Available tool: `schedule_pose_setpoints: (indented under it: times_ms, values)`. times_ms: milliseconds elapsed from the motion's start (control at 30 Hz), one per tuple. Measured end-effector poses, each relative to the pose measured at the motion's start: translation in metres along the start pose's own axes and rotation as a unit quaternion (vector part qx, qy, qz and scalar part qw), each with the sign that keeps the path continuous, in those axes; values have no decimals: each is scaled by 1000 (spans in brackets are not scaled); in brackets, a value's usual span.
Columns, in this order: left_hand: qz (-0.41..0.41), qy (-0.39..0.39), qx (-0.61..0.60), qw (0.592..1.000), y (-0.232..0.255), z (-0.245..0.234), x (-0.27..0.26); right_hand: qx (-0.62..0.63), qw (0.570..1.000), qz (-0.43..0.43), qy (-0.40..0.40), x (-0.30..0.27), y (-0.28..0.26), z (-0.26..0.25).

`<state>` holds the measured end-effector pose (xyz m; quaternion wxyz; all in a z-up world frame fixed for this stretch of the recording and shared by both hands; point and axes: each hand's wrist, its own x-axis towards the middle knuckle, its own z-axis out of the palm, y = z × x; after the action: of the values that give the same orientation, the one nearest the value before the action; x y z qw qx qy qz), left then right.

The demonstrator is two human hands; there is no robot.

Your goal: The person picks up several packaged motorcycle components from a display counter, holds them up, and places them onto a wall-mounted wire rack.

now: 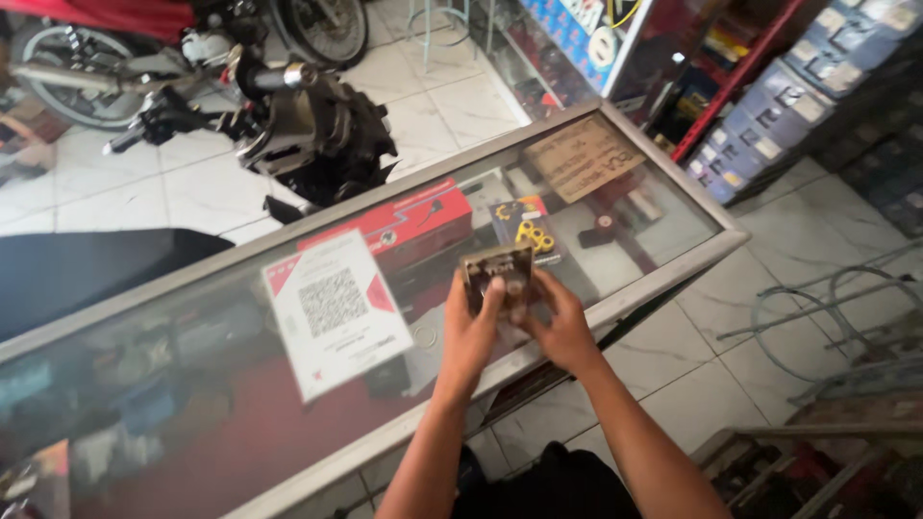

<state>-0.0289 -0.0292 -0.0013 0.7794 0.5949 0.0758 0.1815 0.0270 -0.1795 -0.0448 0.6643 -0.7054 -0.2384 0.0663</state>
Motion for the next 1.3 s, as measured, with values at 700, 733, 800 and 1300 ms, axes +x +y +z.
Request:
schedule_pose_setpoints:
  times_ms: [700, 733, 800, 1300]
  values:
    - [-208, -225, -18, 952, -33, 163, -10, 34, 975, 52, 215, -104, -18, -153]
    - [-202, -239, -17, 950, -34, 175, -10, 31, 974, 41, 222, -106, -15, -164]
    - [-191, -265, -16, 945, -35, 197, -8, 41, 968, 42, 243, -111, -10, -183]
    - [-180, -379, 21, 908, -84, 364, -37, -9, 935, 6, 354, -176, -9, -325]
